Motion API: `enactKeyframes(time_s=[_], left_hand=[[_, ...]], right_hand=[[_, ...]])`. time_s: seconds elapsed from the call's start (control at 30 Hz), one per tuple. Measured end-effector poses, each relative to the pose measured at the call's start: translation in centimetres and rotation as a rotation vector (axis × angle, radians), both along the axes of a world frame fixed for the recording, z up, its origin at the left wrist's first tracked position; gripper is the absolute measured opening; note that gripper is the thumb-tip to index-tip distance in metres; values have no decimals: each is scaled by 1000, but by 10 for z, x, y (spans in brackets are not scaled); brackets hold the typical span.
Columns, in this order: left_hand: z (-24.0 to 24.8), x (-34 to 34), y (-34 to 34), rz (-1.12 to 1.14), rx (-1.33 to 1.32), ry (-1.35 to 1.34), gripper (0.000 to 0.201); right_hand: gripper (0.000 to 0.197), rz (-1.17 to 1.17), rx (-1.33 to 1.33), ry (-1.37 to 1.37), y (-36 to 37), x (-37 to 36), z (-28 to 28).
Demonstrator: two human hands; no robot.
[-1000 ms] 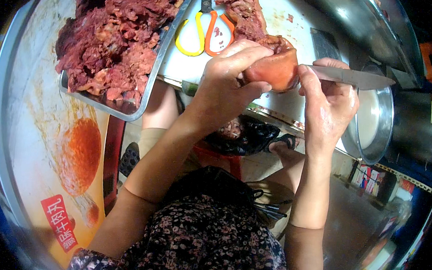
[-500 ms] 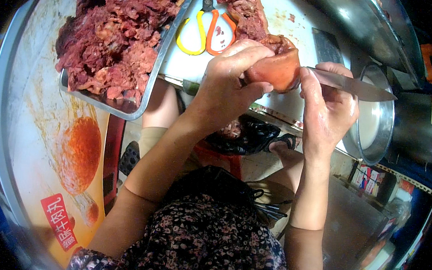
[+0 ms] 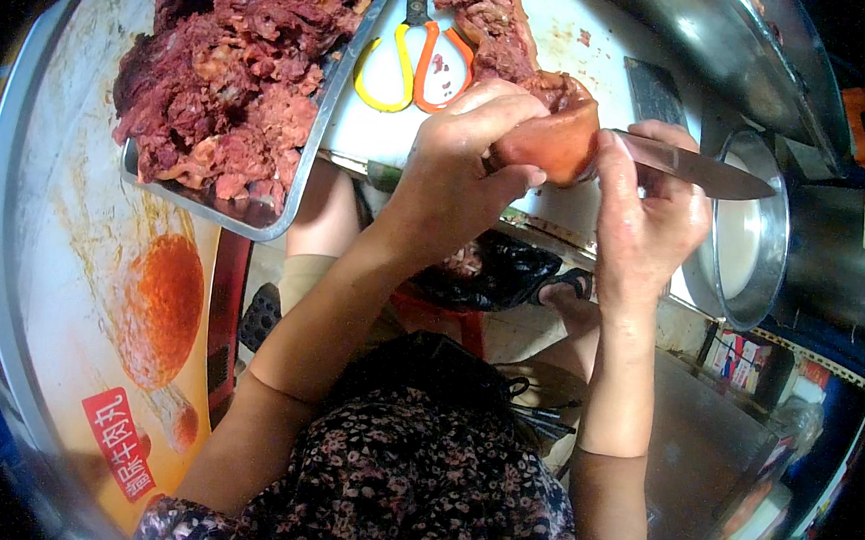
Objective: The person trims and cuts pieces of meat using a knife, places the trimmed pieces into a tray, and puts scraps into a black bag.
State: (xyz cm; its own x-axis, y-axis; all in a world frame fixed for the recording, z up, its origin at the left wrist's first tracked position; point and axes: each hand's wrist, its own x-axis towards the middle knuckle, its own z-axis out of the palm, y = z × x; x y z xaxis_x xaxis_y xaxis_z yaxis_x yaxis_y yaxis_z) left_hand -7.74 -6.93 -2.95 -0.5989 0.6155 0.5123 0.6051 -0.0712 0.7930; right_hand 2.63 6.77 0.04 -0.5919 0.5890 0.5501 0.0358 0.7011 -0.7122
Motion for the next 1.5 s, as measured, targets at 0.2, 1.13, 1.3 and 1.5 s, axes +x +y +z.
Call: enactKeyframes(time_s=[0.2,1.13,1.3,1.5], left_hand=[[-1,0,2,21,3,26,50],[13,16,-6,139,-98,3,53],[16,21,-1,213,-188,86,53],[-3,14,0,0,-112,-429,40]], right_hand=[[17,148,-146,68,-10,3,2],[25,-139,-253,25,82,52,13],[27,-451,-16,-745,186,96,-2],[30,-216,249,-996,236,131,-48]])
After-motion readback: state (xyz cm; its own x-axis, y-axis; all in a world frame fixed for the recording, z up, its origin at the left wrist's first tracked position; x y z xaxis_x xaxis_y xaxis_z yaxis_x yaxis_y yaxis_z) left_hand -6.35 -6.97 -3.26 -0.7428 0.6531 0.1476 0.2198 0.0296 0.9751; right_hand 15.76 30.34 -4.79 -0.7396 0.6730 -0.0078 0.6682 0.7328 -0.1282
